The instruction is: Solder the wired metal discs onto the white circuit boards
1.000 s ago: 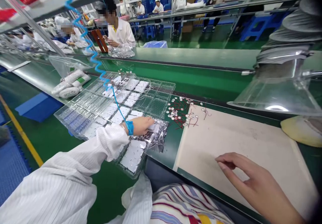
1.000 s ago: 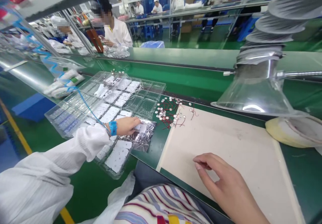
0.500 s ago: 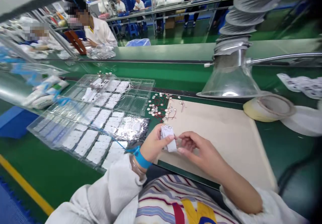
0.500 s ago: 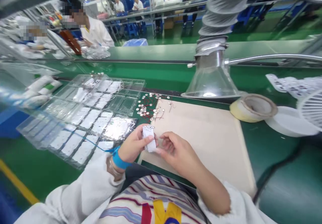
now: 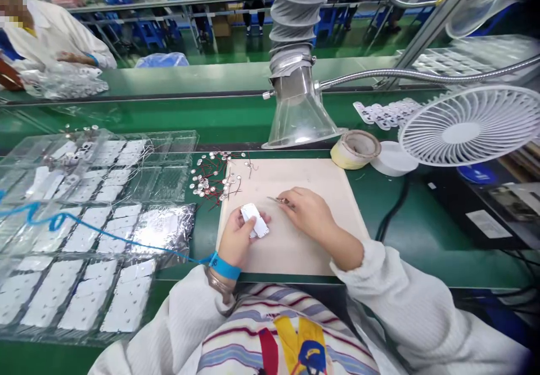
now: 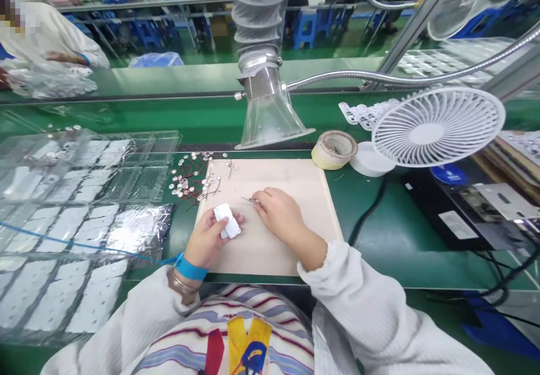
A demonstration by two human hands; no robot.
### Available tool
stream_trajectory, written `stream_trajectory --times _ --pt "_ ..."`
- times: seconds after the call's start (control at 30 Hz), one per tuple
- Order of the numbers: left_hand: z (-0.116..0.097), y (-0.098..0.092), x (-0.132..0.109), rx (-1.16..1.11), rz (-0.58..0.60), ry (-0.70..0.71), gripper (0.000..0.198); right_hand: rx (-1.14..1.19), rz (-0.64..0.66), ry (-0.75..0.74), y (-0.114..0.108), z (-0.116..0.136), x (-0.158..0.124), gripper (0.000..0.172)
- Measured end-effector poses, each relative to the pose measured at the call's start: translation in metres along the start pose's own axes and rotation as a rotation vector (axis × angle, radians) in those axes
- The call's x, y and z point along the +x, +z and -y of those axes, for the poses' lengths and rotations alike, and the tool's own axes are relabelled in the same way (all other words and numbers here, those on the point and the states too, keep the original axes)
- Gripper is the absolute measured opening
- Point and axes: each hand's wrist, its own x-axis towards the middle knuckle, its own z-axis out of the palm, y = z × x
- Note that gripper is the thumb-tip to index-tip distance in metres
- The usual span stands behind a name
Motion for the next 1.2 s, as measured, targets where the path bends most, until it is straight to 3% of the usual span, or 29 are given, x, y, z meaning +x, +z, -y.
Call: stream_trajectory --times 0.17,0.3,0.47,0.67,0.8,0.93,1.07,1.2 --pt "-0.013 -0.005 0.0 -0.003 -0.067 0.022 0.047 -0.131 0.08 -0.148 0.008 -0.018 0.03 0.025" --pt "-0.019 -0.008 0.0 0.024 -0.073 0.035 0.047 -0.136 0.123 -0.185 0.008 -0.027 0.033 0.022" --pt "-0.014 0.008 0.008 -0.034 -0.035 0.035 0.048 0.007 0.091 -0.099 0.002 -0.014 0.019 0.017" --pt "-0.002 0.032 0.018 -0.081 0.044 0.042 0.055 0.396 0.083 0.07 0.006 -0.002 0.013 0.023" --pt "-0.002 0.021 0.019 -0.075 -0.02 0.011 0.051 0.322 0.048 0.063 0.004 -0.02 0.009 0.02" --pt "-0.01 0.005 0.011 -0.076 -0.125 0.057 0.045 0.181 0.085 -0.085 0.003 -0.033 -0.003 0.022" --pt "-0.017 -0.003 0.007 -0.012 -0.153 0.136 0.043 0.069 0.164 -0.254 0.004 -0.036 -0.007 0.025" --pt "-0.013 -0.003 0.009 0.06 -0.137 0.177 0.042 0.008 0.136 -0.252 0.002 -0.03 0.001 0.024"
